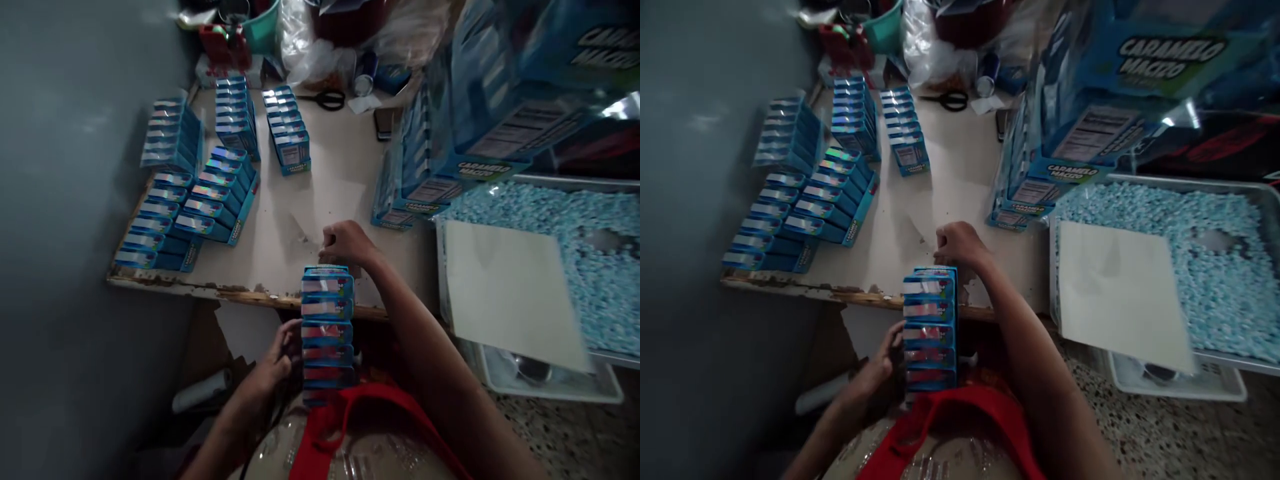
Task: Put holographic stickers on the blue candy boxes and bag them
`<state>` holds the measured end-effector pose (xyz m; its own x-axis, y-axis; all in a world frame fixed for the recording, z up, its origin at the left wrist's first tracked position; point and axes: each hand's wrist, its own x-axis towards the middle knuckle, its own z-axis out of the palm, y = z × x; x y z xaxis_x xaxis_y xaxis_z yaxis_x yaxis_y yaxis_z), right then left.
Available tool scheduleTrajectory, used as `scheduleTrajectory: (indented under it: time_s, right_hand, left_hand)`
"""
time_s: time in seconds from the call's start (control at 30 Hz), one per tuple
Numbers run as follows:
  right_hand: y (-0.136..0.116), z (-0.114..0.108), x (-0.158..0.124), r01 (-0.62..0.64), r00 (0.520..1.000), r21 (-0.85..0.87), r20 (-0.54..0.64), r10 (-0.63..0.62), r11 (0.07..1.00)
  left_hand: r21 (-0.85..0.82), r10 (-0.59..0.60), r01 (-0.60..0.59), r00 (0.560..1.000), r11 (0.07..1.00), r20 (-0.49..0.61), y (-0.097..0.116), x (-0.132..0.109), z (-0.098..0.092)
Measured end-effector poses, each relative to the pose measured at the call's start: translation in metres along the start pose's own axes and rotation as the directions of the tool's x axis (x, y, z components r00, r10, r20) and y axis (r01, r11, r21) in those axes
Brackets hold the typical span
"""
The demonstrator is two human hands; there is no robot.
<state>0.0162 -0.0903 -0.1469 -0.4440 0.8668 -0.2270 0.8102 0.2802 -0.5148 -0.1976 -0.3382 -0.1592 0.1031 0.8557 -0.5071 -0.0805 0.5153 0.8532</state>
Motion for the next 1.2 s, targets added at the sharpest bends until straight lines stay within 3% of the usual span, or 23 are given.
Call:
scheduleTrajectory:
  time_s: [0.03,0.07,0.13,0.17,0.2,0.27,0.3,0.37,0.47,0.57,0.7,0.77,0.9,1.03,1.2]
  right_hand:
    - [0.0,0.001,0.0,0.013,1.0,0.007,0.014,-0.013,1.0]
    - [-0.001,0.002,-0.001,0.025,0.999,0.012,0.024,-0.025,1.0]
    - [-0.002,0.003,-0.002,0.032,0.999,0.013,0.042,-0.032,0.999]
    - [-0.004,0.003,-0.003,0.03,0.998,0.008,0.048,-0.03,1.0]
    - [-0.005,0.003,-0.005,0.027,0.998,0.001,0.055,-0.027,1.0]
    - [-0.007,0.003,-0.007,0.029,0.997,-0.018,0.068,-0.028,0.999]
    - [-0.008,0.002,-0.007,0.035,0.997,-0.026,0.073,-0.033,0.999]
    - [-0.008,0.002,-0.008,0.047,0.996,-0.036,0.08,-0.044,0.998]
    - [-0.006,0.002,-0.006,0.056,0.996,-0.02,0.077,-0.054,0.998]
    - [-0.002,0.002,-0.006,0.04,0.997,0.056,0.056,-0.043,0.998]
    - [0.005,-0.002,-0.018,-0.016,0.997,0.14,-0.077,0.027,0.99]
    - [0.008,-0.007,-0.029,-0.034,0.995,0.084,-0.09,0.041,0.996]
    - [0.01,-0.015,-0.053,-0.069,0.998,-0.113,-0.007,0.069,0.991]
    - [0.007,-0.012,-0.066,-0.108,0.993,-0.178,0.033,0.116,0.978]
    - [0.005,-0.007,-0.072,-0.134,0.991,-0.094,0.017,0.136,0.987]
  left_hand:
    - [0.144,0.054,-0.062,0.997,0.988,0.063,0.018,0.008,-0.011]
    - [0.311,0.134,-0.146,0.989,0.939,0.061,0.036,0.018,-0.021]
    - [0.518,0.329,-0.234,0.939,0.823,-0.099,0.071,0.044,-0.033]
    - [0.611,0.474,-0.295,0.868,0.735,-0.151,0.086,0.059,-0.034]
    - [0.705,0.594,-0.358,0.797,0.613,-0.112,0.099,0.075,-0.033]
    - [0.832,0.735,-0.45,0.673,0.324,0.078,0.118,0.108,-0.024]
    - [0.858,0.741,-0.479,0.641,0.186,0.198,0.123,0.124,-0.018]
    - [0.87,0.694,-0.493,0.618,-0.022,0.369,0.128,0.15,-0.008]
    - [0.867,0.617,-0.46,0.631,-0.189,0.47,0.123,0.173,-0.004]
    - [0.853,0.58,-0.434,0.629,-0.289,0.517,0.114,0.182,-0.007]
    - [0.848,0.629,-0.367,0.57,-0.381,0.529,0.104,0.18,-0.009]
    - [0.854,0.662,-0.339,0.54,-0.395,0.52,0.101,0.178,-0.008]
    - [0.846,0.692,-0.363,0.49,-0.39,0.529,0.096,0.174,-0.007]
    - [0.821,0.709,-0.375,0.422,-0.43,0.564,0.092,0.165,-0.006]
    - [0.852,0.709,-0.342,0.475,-0.397,0.521,0.087,0.147,0.002]
